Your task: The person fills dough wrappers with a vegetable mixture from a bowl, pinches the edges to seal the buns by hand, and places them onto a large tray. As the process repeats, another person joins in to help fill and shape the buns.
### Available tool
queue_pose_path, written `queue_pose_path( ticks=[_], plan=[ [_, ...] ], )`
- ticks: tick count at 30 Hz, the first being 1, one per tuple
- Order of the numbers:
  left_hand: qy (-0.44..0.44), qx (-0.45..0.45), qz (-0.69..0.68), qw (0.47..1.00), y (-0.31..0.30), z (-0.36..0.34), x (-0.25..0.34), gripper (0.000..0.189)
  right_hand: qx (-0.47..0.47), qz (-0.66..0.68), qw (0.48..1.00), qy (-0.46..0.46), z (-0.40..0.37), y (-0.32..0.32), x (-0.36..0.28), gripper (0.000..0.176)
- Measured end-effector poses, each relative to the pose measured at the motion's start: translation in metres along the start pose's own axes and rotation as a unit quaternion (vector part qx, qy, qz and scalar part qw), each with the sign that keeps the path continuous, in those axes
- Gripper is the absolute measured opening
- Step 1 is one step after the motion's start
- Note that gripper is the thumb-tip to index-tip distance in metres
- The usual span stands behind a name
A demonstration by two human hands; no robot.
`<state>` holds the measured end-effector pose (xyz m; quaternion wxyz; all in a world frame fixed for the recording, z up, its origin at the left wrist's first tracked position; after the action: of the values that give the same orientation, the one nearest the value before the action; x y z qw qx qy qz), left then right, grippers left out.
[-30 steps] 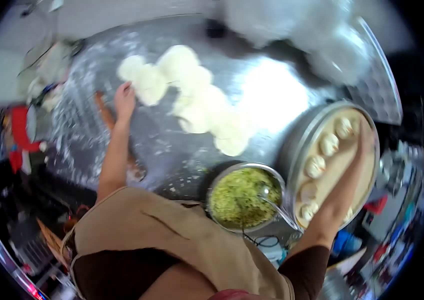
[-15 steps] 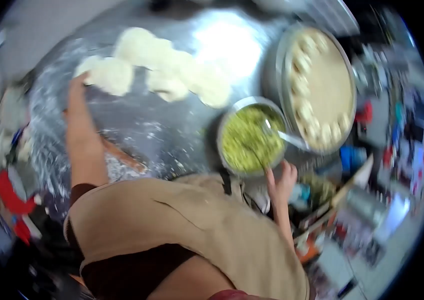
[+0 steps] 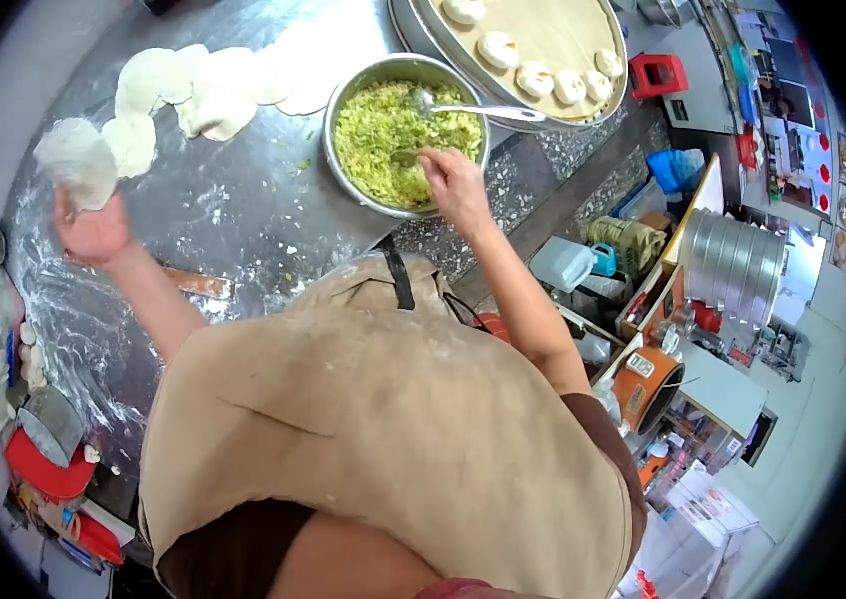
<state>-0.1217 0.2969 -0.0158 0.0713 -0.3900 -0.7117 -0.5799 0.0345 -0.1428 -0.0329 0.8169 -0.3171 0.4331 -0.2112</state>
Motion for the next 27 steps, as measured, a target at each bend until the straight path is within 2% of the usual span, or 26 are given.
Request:
queue_pose_path(
  ticks=[1,2,3,5,8,9,11,13,15,17,19,21,23,25,27],
  plan=[
    [-0.151,-0.159,-0.148,0.964,0.003,-0.011,-0.013,0.059,0.015,-0.008,1.000,-0.021,0.006,-0.014,-0.011,0.014],
    [-0.290,-0.306,-0.286,0.861,0.016,-0.033,-0.020,0.062,0.027,-0.016,0.999,-0.044,0.009,-0.028,-0.017,0.015],
    [-0.286,-0.306,-0.285,0.862,0.023,-0.050,-0.023,0.062,0.052,-0.068,0.991,-0.103,0.005,-0.042,-0.017,0.018],
    [-0.338,-0.285,-0.275,0.854,0.059,-0.100,-0.035,0.069,0.079,-0.137,0.978,-0.137,-0.010,-0.055,-0.007,0.020],
    [-0.339,-0.301,-0.197,0.869,0.075,-0.127,-0.064,0.078,0.012,-0.106,0.992,-0.071,-0.052,-0.034,0.007,0.022],
    [-0.338,-0.303,-0.194,0.869,0.075,-0.134,-0.072,0.078,0.023,-0.064,0.997,-0.040,-0.060,-0.025,0.006,0.023],
    [-0.391,-0.201,-0.160,0.884,0.066,-0.145,-0.093,0.071,0.038,-0.021,0.999,0.011,-0.065,-0.014,0.003,0.018],
    [-0.396,-0.136,-0.040,0.907,0.055,-0.156,-0.108,0.067,0.082,-0.002,0.996,0.036,-0.064,-0.009,0.004,0.016],
    [-0.421,-0.139,-0.047,0.895,0.044,-0.167,-0.122,0.062,0.126,0.015,0.990,0.060,-0.061,-0.006,0.004,0.014],
    [-0.425,-0.069,0.040,0.902,0.031,-0.178,-0.133,0.054,0.072,0.075,0.936,0.335,-0.059,-0.002,0.011,0.018],
    [-0.413,-0.058,0.077,0.906,0.020,-0.182,-0.141,0.051,0.079,0.114,0.925,0.354,-0.055,0.002,0.010,0.022],
    [-0.399,-0.046,0.114,0.908,0.011,-0.186,-0.146,0.048,0.090,0.248,0.834,0.485,-0.056,0.010,0.016,0.022],
    [-0.364,-0.041,0.156,0.917,0.010,-0.191,-0.148,0.046,0.095,0.279,0.813,0.501,-0.053,0.009,0.016,0.021],
    [-0.348,-0.039,0.165,0.922,0.012,-0.194,-0.153,0.044,0.110,0.348,0.745,0.558,-0.049,0.005,0.014,0.020],
    [-0.346,-0.022,0.178,0.921,0.013,-0.199,-0.161,0.043,0.112,0.356,0.737,0.563,-0.044,-0.001,0.013,0.020]
  ],
)
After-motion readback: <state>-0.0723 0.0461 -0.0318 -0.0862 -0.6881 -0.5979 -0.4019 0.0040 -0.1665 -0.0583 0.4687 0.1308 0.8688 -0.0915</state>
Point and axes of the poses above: each hand's wrist, its own z-axis towards the middle knuckle, its own y-axis out of the palm, x = y × z, the point moved 2 cm from there along z, towards the middle knuckle, and after that the axes turned 15 degrees about x, right-handed, at the moved point
